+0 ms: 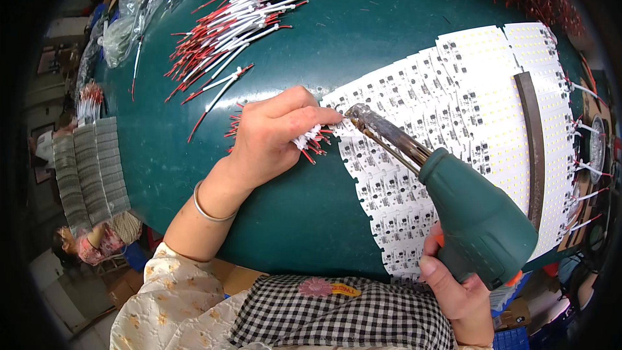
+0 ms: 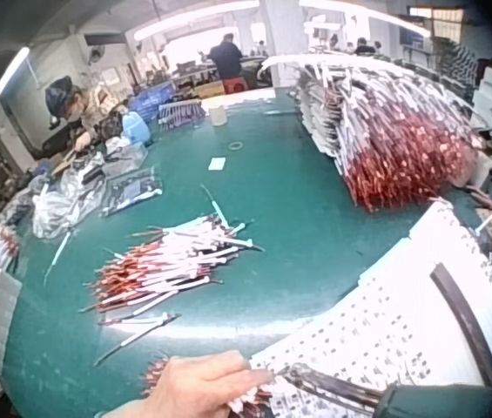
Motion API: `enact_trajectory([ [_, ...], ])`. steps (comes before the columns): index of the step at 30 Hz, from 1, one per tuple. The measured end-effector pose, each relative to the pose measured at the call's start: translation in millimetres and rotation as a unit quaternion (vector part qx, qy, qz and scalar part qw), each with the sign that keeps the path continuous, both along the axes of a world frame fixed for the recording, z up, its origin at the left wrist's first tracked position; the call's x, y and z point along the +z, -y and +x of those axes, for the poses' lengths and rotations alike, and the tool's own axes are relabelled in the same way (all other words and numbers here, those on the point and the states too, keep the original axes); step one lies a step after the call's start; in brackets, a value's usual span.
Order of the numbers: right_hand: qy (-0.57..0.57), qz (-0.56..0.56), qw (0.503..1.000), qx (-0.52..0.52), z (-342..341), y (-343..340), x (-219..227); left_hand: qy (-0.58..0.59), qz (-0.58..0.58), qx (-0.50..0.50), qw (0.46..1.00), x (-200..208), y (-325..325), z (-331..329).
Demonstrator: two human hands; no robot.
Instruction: The person solders wires onto an LED circuit board panel using a soldering gun, turns the panel around by hand, and solders additional wires onto the board.
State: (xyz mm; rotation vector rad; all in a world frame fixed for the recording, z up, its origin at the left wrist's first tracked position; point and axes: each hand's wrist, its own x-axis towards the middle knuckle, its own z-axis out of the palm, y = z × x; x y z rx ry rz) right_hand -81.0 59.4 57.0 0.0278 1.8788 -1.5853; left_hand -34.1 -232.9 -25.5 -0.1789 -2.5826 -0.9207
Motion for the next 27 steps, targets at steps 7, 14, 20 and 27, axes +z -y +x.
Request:
enact_trajectory([
  [7, -0.057, -0.011, 0.997, 0.057, 6, -14, -16, -0.010, -0.057, 0.006, 0.998, 4, -4, 0],
  [14, -0.074, 0.005, 0.997, 0.034, 7, -8, -10, -0.036, -0.083, -0.003, 0.996, 2, -3, 1],
  [20, -0.052, -0.044, 0.996, -0.049, -8, 6, 10, -0.030, -0.095, -0.009, 0.995, 6, -3, 2],
  [27, -0.049, -0.063, 0.995, -0.063, -25, -6, 32, -0.015, -0.086, -0.011, 0.996, 19, -6, -3],
])
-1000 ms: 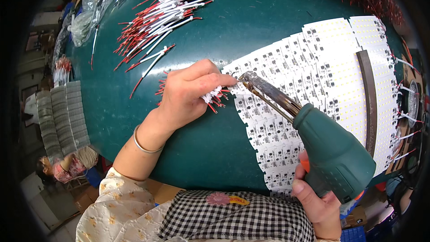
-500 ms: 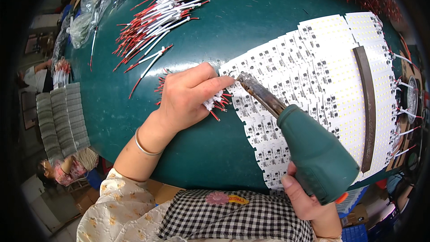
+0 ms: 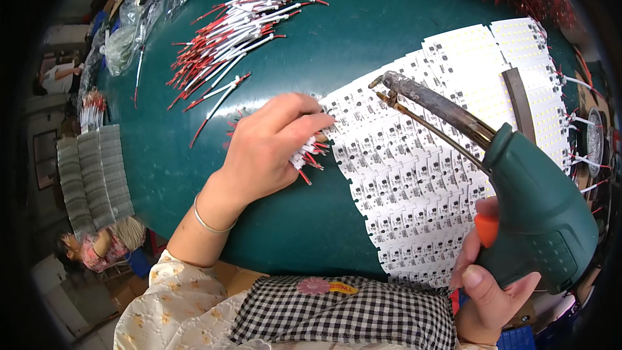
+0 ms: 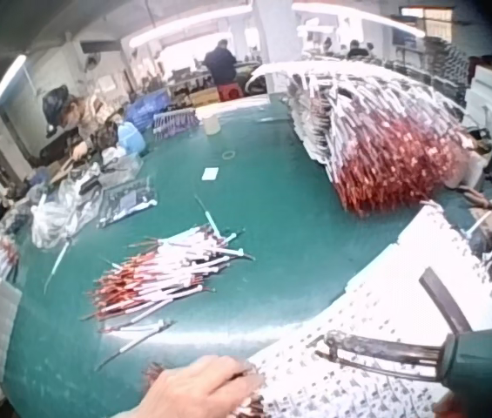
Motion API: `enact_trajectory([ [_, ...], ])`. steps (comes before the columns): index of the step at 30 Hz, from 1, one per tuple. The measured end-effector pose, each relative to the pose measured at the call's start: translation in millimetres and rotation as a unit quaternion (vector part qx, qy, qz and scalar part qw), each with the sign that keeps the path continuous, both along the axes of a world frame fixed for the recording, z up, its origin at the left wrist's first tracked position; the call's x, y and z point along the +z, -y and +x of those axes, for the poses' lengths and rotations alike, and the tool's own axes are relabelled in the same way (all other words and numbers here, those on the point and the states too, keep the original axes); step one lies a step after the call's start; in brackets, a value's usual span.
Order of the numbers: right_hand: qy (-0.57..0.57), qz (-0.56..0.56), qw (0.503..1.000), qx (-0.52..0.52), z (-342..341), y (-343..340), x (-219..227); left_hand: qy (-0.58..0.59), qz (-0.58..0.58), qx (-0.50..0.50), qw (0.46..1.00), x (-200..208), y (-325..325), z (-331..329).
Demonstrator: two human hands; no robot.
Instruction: The person solders wires onto an LED circuit board panel using a soldering gun, turns the panel around by hand, and solders additional wires onto the board.
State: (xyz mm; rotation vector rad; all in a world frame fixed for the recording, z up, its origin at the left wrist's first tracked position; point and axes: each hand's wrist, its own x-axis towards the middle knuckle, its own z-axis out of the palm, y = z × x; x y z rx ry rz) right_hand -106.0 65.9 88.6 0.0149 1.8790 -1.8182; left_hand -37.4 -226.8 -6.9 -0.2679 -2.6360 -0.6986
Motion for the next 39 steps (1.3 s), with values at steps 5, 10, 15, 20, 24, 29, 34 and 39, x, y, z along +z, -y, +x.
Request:
enact_trajectory([
  [5, -0.012, -0.033, 0.999, 0.002, -1, -2, -13, -0.052, -0.024, 0.095, 0.994, 13, -3, 0],
  [10, 0.017, -0.014, 1.000, 0.018, 3, 0, -18, -0.006, 0.012, 0.106, 0.994, -1, -9, -2],
  [15, -0.040, 0.004, 0.999, 0.001, 6, 11, -26, -0.005, 0.010, 0.078, 0.997, -4, -14, -11],
  [20, -0.032, 0.019, 0.999, 0.008, 6, 10, -27, -0.031, 0.008, 0.071, 0.997, -7, -13, -9],
  [24, 0.050, 0.000, 0.998, 0.037, 4, 1, -23, -0.043, -0.009, 0.069, 0.997, -10, -13, -9],
  [29, 0.044, 0.008, 0.997, 0.067, 4, 0, -27, -0.047, -0.009, 0.074, 0.996, -12, -14, -9],
  [34, 0.038, 0.012, 0.996, 0.080, 4, 0, -25, -0.025, -0.021, 0.069, 0.997, -7, -13, -9],
  [39, 0.035, 0.003, 0.996, 0.082, 5, 5, -27, -0.034, -0.007, 0.049, 0.998, -12, -10, -10],
])
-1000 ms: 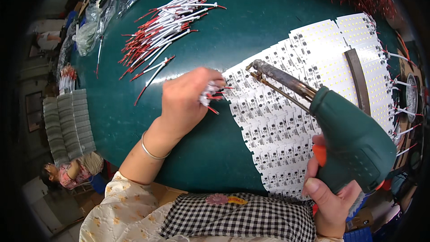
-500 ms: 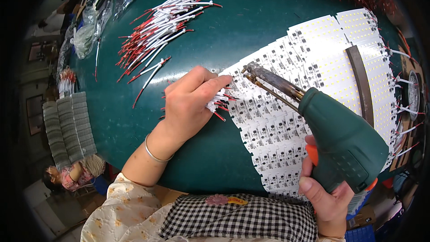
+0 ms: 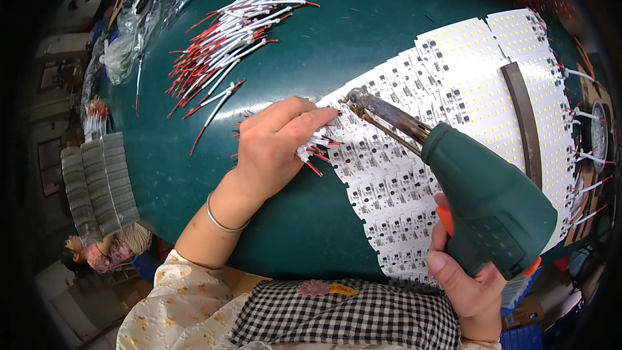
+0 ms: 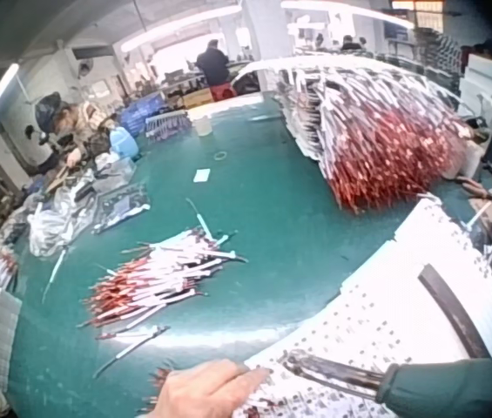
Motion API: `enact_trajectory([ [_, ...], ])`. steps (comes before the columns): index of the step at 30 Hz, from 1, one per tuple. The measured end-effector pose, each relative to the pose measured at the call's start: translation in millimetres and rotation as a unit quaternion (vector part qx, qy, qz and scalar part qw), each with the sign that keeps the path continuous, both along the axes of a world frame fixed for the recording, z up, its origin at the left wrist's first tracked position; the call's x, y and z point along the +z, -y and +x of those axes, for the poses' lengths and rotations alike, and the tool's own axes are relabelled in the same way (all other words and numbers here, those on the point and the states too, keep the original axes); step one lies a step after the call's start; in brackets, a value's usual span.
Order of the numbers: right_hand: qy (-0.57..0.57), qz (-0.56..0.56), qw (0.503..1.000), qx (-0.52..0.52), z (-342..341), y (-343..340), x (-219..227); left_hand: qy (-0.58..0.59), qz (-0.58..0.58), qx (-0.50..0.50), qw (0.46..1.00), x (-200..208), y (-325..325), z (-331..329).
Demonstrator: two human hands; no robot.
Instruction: The person solders wires onto an LED circuit board panel using a soldering gun, turns the panel around by hand, and solders additional wires onto the board.
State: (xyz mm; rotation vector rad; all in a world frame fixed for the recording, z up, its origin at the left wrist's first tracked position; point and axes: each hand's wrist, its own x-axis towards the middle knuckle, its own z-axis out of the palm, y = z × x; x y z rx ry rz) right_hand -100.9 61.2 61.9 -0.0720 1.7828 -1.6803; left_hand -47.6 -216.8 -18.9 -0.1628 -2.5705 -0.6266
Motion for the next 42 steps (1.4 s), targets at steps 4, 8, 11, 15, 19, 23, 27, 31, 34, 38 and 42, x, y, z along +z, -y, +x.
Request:
enact_trajectory([
  [4, -0.049, 0.031, 0.997, -0.041, 4, 9, -3, -0.004, 0.018, 0.010, 1.000, 0, -1, 1],
  [8, -0.067, 0.035, 0.996, -0.056, 7, 11, -7, 0.014, 0.003, 0.011, 1.000, 2, -2, 1],
  [11, -0.050, 0.055, 0.996, -0.052, 6, 15, -3, 0.014, 0.003, 0.014, 1.000, 2, -3, 1],
  [15, -0.031, 0.064, 0.997, -0.019, 4, 7, -7, 0.016, 0.008, 0.013, 1.000, 2, -3, 1],
  [19, -0.025, 0.054, 0.998, 0.013, 0, 8, -11, 0.017, 0.005, 0.015, 1.000, 2, -4, 1],
  [23, -0.040, 0.066, 0.997, 0.020, 2, 3, -16, 0.015, 0.002, 0.013, 1.000, 1, -4, 1],
  [27, -0.005, 0.038, 0.999, -0.035, 3, 10, -6, 0.017, 0.004, 0.011, 1.000, 3, -4, 1],
  [31, -0.052, 0.007, 0.994, -0.094, 1, 10, -4, 0.016, 0.019, 0.007, 1.000, 0, -4, 2],
  [34, -0.073, 0.004, 0.992, -0.107, 3, 7, -4, 0.022, 0.003, 0.014, 1.000, 0, -4, 3],
  [38, -0.060, 0.016, 0.994, -0.093, 5, 0, -4, 0.018, 0.011, -0.004, 1.000, -2, -1, 1],
  [42, -0.012, 0.036, 0.997, -0.061, 6, 0, 2, 0.022, 0.043, -0.056, 0.997, -7, 8, -1],
])
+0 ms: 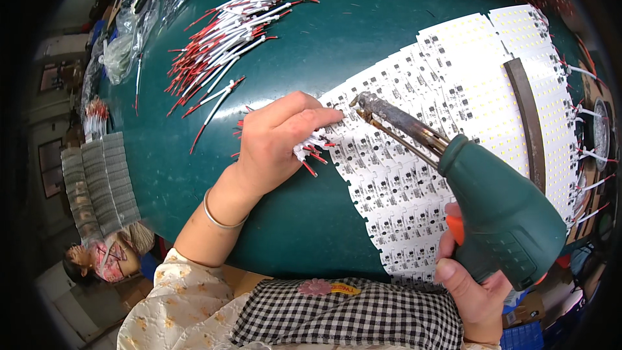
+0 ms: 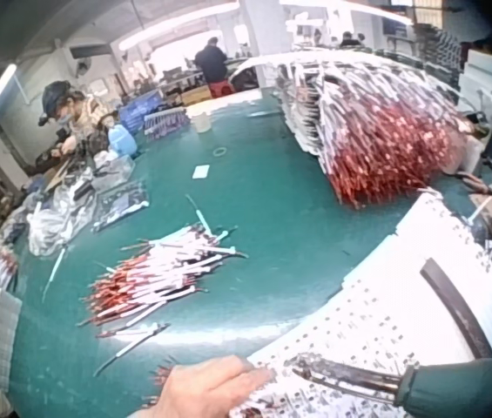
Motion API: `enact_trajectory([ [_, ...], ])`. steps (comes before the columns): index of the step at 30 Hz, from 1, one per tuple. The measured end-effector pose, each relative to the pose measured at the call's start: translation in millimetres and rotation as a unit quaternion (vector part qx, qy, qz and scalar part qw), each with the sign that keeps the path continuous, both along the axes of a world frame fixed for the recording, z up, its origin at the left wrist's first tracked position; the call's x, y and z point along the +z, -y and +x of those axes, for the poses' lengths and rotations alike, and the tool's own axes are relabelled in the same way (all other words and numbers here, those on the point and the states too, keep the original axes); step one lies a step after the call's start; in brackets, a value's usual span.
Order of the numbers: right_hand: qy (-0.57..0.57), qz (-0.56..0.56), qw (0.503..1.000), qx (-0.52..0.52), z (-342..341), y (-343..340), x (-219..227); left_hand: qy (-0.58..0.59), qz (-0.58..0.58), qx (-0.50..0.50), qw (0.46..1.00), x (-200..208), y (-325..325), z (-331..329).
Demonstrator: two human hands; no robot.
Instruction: The person solders wires onto an LED circuit board panel using a soldering gun, turns the panel around by hand, and solders additional wires onto the board.
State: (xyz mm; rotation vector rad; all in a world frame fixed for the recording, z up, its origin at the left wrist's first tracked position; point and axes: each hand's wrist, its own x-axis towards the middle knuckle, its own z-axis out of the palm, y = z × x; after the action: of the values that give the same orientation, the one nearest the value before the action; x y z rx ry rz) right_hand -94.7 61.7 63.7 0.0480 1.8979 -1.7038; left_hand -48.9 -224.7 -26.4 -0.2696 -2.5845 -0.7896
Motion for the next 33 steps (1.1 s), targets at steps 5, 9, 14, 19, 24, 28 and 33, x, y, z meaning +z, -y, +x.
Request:
enact_trajectory([
  [5, 0.008, 0.014, 1.000, 0.001, 6, -2, -4, 0.000, 0.004, -0.014, 1.000, -1, 1, 1],
  [9, 0.033, 0.001, 0.999, 0.017, 5, -4, -5, -0.008, -0.007, -0.012, 1.000, 0, 0, 2],
  [14, -0.016, 0.016, 0.996, 0.087, 7, -11, -12, -0.021, -0.016, -0.015, 1.000, -2, -1, 3],
  [19, -0.070, 0.034, 0.988, 0.134, 11, -19, -17, -0.012, -0.037, -0.003, 0.999, 1, -8, 5],
  [24, -0.114, 0.034, 0.975, 0.185, 9, -24, -19, -0.022, -0.045, 0.023, 0.998, 3, -13, 7],
  [28, -0.124, 0.025, 0.973, 0.193, 11, -25, -21, -0.017, -0.050, 0.025, 0.998, 4, -15, 7],
  [33, -0.106, 0.050, 0.980, 0.162, 17, -21, -19, -0.011, -0.061, 0.035, 0.997, 4, -16, 9],
])
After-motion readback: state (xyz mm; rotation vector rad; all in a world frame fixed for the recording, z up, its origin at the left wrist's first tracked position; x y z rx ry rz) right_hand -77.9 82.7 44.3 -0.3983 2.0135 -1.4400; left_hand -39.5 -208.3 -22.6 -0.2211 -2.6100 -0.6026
